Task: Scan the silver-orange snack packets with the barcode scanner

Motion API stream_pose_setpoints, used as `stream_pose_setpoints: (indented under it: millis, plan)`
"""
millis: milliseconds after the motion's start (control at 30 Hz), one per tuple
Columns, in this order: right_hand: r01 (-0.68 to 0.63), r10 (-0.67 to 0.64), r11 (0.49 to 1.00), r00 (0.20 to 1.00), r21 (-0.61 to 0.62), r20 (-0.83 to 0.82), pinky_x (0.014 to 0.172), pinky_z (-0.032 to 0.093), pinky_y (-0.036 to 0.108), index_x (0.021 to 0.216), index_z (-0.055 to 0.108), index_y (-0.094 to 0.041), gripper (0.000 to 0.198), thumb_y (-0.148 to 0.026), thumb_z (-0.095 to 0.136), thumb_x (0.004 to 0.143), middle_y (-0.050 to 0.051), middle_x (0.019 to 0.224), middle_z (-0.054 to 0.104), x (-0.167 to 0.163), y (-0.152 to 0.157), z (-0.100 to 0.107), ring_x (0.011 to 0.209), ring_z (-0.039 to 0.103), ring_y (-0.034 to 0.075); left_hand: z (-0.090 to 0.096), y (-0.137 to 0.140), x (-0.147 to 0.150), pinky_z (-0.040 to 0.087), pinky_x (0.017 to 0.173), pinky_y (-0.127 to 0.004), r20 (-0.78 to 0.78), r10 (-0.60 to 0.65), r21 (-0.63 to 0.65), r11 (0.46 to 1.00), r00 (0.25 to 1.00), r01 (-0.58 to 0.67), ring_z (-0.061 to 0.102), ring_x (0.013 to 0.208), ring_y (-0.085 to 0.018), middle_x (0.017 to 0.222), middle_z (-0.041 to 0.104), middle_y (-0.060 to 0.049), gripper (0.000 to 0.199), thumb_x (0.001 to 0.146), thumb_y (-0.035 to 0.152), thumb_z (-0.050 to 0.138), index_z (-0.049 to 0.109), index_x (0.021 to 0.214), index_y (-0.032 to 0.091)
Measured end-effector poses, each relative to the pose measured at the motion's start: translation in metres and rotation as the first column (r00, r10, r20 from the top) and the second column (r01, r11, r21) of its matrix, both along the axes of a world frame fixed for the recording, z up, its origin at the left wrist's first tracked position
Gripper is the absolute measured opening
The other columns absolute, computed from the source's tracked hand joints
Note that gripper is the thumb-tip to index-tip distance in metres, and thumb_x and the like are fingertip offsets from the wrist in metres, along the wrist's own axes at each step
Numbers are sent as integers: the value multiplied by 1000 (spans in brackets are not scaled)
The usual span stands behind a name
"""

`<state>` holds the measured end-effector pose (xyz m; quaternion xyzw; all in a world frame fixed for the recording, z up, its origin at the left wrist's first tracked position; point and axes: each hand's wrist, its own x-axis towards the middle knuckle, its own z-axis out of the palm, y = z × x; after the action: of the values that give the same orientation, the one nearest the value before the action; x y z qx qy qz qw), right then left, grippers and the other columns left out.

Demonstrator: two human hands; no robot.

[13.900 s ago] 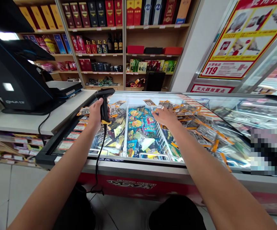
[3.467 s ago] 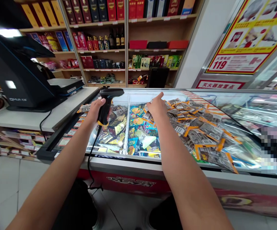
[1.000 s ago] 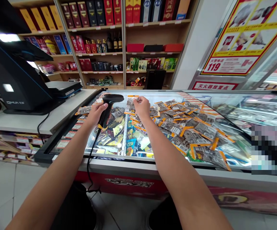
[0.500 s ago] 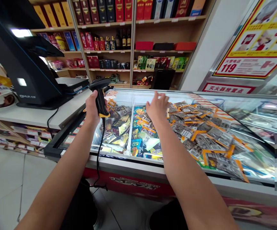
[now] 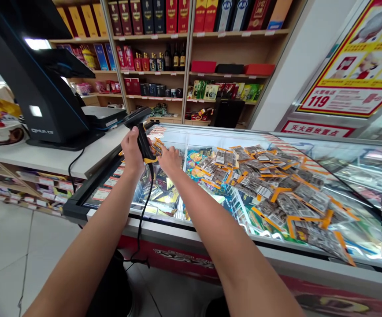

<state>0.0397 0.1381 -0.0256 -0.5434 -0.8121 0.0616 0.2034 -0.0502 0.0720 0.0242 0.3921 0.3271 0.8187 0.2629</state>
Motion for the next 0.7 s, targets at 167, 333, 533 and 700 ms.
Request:
stream_pose_setpoints:
  millis: [167, 333, 533, 700]
  plan:
    - [83, -83, 997, 991, -4, -102, 95, 51, 46, 118, 76, -25, 31, -25, 48, 105, 15, 132, 64, -16, 5, 1, 125, 58, 35, -1, 0, 1, 45, 39, -23, 2, -13, -5, 1000, 1000, 13, 55, 37, -10, 57, 61, 4, 50, 89, 69, 68, 53, 80, 22]
    - [98, -75, 994, 946, 57, -315, 87, 49, 36, 103, 72, -19, 22, -22, 50, 103, 13, 113, 73, -3, 23, -3, 104, 66, 28, -1, 0, 3, 46, 41, -22, -3, -17, -18, 1000, 1000, 17, 56, 40, -10, 57, 59, 4, 51, 89, 70, 68, 54, 79, 22]
    - [242, -79, 965, 639, 102, -765, 73, 46, 31, 95, 64, -20, 13, -24, 52, 98, 6, 90, 73, 75, 49, 14, 78, 64, 21, -2, -2, 6, 43, 37, -23, -81, -131, -74, 989, 988, 126, 56, 38, -12, 59, 62, 4, 49, 87, 70, 70, 56, 85, 22]
    - [228, -120, 974, 518, 1, -847, 62, 40, 29, 81, 65, -20, 10, -29, 62, 85, -3, 64, 57, 126, 51, 18, 61, 50, 17, -5, -7, 12, 43, 35, -24, -226, -333, -158, 940, 915, 303, 56, 36, -13, 58, 63, 3, 50, 84, 70, 72, 57, 85, 22]
